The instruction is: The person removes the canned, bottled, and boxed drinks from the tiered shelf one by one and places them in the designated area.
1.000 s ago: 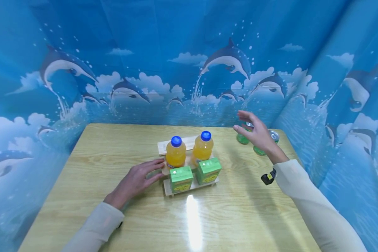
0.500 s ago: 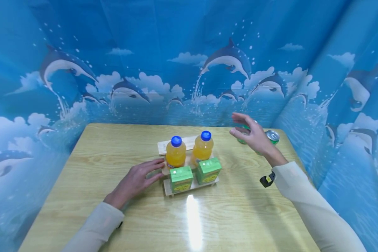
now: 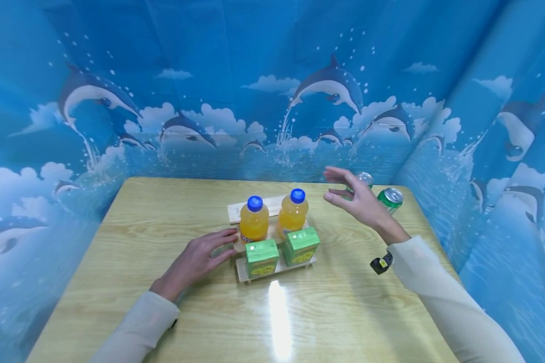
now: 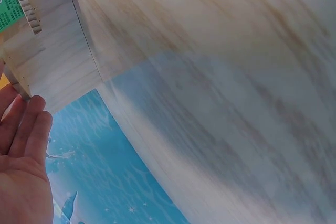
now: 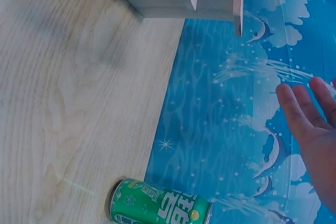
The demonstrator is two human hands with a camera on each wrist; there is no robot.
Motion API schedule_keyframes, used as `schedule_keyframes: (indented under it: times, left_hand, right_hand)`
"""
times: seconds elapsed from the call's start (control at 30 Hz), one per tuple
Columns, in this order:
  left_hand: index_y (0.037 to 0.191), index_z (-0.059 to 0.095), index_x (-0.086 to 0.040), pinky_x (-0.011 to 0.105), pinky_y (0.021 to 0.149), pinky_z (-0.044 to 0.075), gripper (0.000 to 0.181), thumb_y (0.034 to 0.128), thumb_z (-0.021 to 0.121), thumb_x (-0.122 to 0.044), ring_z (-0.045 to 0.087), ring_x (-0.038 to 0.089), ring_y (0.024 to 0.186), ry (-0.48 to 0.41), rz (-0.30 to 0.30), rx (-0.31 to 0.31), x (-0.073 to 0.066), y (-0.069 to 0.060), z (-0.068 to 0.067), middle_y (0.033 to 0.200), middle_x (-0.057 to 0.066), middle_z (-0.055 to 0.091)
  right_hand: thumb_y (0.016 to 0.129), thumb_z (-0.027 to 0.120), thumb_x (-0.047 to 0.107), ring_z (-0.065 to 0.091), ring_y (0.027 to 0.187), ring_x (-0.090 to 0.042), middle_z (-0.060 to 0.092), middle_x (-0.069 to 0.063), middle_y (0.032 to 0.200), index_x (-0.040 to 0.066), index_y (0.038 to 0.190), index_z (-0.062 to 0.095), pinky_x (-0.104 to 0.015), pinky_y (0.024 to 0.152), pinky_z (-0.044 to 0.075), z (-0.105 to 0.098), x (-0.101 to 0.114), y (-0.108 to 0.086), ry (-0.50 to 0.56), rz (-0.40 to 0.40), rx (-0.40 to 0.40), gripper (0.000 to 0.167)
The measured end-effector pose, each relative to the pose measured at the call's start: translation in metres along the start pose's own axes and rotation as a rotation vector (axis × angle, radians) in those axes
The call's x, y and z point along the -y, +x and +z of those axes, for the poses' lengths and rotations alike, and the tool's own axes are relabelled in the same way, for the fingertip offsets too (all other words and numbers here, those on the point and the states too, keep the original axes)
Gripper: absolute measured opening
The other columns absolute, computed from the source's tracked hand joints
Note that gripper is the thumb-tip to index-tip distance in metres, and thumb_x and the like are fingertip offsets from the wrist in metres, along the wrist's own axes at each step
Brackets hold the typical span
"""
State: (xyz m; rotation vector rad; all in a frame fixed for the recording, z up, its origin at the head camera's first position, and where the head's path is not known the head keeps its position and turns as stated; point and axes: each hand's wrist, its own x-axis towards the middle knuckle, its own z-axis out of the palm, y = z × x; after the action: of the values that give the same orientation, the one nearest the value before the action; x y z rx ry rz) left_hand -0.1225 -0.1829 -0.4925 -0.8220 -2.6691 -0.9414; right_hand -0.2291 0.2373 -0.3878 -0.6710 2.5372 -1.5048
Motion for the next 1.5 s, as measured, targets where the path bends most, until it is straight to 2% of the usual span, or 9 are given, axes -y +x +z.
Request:
schedule_keyframes:
  times: [0.17, 0.43, 0.67, 0.83, 1.2, 1.33, 1.5]
  left_hand:
    - [0.138, 0.074, -0.007, 0.047, 0.106, 0.063, 0.047, 0.0936, 0.087, -0.018, 0.072, 0.032, 0.131, -0.001, 0.011, -0.008, -0.001, 0.000, 0.000, 0.149, 0.011, 0.070]
    - [0.136, 0.074, -0.005, 0.048, 0.104, 0.064, 0.047, 0.0924, 0.088, -0.016, 0.073, 0.034, 0.129, 0.009, 0.043, -0.031, 0.000, 0.001, -0.001, 0.147, 0.014, 0.071]
    - [0.137, 0.074, -0.006, 0.048, 0.104, 0.064, 0.047, 0.0927, 0.088, -0.017, 0.073, 0.034, 0.129, 0.016, 0.031, -0.021, -0.002, 0.001, -0.001, 0.147, 0.014, 0.070]
    - [0.137, 0.074, -0.007, 0.048, 0.105, 0.063, 0.047, 0.0930, 0.088, -0.018, 0.073, 0.033, 0.130, 0.015, 0.014, -0.007, -0.002, 0.001, -0.002, 0.148, 0.013, 0.070]
    - [0.138, 0.073, -0.007, 0.048, 0.106, 0.063, 0.048, 0.0943, 0.087, -0.019, 0.072, 0.032, 0.131, 0.011, 0.011, 0.013, -0.003, 0.002, -0.002, 0.148, 0.012, 0.070]
    - [0.139, 0.073, -0.007, 0.048, 0.106, 0.063, 0.047, 0.0948, 0.086, -0.019, 0.073, 0.033, 0.130, 0.012, 0.016, 0.011, -0.003, 0.002, -0.003, 0.148, 0.012, 0.070]
    - [0.138, 0.074, -0.007, 0.049, 0.105, 0.063, 0.047, 0.0943, 0.087, -0.019, 0.073, 0.033, 0.130, 0.019, 0.016, 0.009, -0.003, 0.002, -0.004, 0.148, 0.012, 0.070]
  right_hand:
    - [0.109, 0.070, 0.021, 0.046, 0.155, -0.036, 0.045, -0.015, 0.169, 0.018, 0.169, 0.038, -0.026, 0.118, 0.054, 0.004, 0.003, -0.002, 0.022, -0.014, 0.012, 0.068]
    - [0.108, 0.072, 0.020, 0.051, 0.152, -0.035, 0.047, -0.012, 0.167, 0.018, 0.169, 0.039, -0.040, 0.121, 0.054, 0.009, 0.008, -0.002, 0.022, -0.013, 0.037, 0.069]
    - [0.107, 0.071, 0.014, 0.050, 0.152, -0.038, 0.050, -0.016, 0.164, 0.015, 0.168, 0.040, -0.047, 0.123, 0.052, 0.017, 0.009, 0.002, 0.043, -0.070, 0.083, 0.068]
    - [0.106, 0.072, 0.015, 0.050, 0.152, -0.037, 0.051, -0.017, 0.163, 0.016, 0.167, 0.041, -0.051, 0.124, 0.051, 0.021, 0.010, 0.003, 0.035, -0.105, 0.099, 0.068]
    - [0.104, 0.075, 0.019, 0.050, 0.152, -0.038, 0.051, -0.016, 0.164, 0.018, 0.167, 0.042, -0.061, 0.125, 0.048, 0.029, 0.012, 0.002, 0.048, -0.100, 0.145, 0.071]
    - [0.104, 0.076, 0.023, 0.054, 0.149, -0.038, 0.052, -0.012, 0.164, 0.022, 0.167, 0.042, -0.060, 0.125, 0.048, 0.033, 0.012, 0.003, 0.033, -0.093, 0.162, 0.072]
    - [0.101, 0.080, 0.028, 0.057, 0.147, -0.036, 0.049, -0.009, 0.168, 0.021, 0.167, 0.043, -0.060, 0.125, 0.048, 0.038, 0.014, 0.004, 0.002, -0.082, 0.172, 0.076]
